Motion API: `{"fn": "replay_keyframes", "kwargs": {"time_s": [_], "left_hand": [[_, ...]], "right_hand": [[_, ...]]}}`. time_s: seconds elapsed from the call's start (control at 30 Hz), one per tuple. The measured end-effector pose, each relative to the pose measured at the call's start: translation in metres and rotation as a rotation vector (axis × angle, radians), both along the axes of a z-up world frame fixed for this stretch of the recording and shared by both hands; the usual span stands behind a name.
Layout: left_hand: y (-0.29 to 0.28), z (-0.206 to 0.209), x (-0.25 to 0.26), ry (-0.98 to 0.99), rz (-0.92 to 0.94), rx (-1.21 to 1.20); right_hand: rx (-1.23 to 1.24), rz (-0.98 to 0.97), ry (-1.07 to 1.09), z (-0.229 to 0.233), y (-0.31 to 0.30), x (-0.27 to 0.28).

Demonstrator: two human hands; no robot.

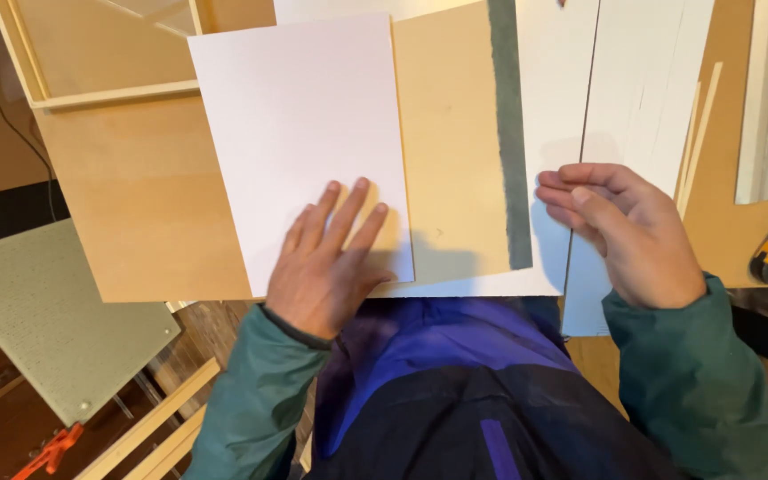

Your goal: Measure, cut, and assemble a picture frame and mat for a piece of artwork.

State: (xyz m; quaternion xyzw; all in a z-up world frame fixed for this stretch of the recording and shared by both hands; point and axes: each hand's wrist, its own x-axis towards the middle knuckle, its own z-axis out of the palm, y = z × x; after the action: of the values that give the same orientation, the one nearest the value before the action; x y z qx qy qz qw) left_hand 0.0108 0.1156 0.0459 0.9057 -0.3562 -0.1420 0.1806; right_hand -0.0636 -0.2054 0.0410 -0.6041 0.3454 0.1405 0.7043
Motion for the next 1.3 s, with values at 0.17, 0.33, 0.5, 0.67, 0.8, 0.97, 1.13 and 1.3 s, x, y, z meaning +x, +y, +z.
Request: {"fn": "replay_keyframes", "kwargs": {"time_s": [0.17, 0.33, 0.5, 0.67, 0.8, 0.97, 1.13, 1.3], "left_hand": [[0.0, -0.013, -0.001, -0.004, -0.077, 0.021], [0.001, -0.013, -0.001, 0.03, -0.058, 0.05], [0.015, -0.013, -0.002, 0.002, 0.003, 0.007], [0.048, -0.003, 0.0, -0.352, 0.419, -0.078], [0.058, -0.004, -0.003, 0.155, 0.909, -0.17], [0.067, -0.02, -0.006, 0.513, 0.976, -0.587], [0.05, -0.02, 0.006, 0.428, 0.891, -0.723], [0.053, -0.037, 0.016, 0.344, 0.871, -0.691]], "right_hand": [[0.063, -0.07, -0.001, 0.0, 0.009, -0.001], [0.085, -0.124, 0.067, -0.005, 0.011, 0.004], [-0.048, -0.028, 0.027, -0.025, 0.015, 0.0], [-0.236, 0.048, 0.038, -0.028, 0.018, 0.001], [-0.211, 0.034, 0.025, -0.036, 0.012, -0.009], [-0.196, -0.03, -0.002, -0.034, -0.012, -0.03], [-0.305, -0.094, 0.005, -0.033, -0.049, -0.061], [-0.388, -0.087, 0.03, -0.033, -0.068, -0.074]]}}
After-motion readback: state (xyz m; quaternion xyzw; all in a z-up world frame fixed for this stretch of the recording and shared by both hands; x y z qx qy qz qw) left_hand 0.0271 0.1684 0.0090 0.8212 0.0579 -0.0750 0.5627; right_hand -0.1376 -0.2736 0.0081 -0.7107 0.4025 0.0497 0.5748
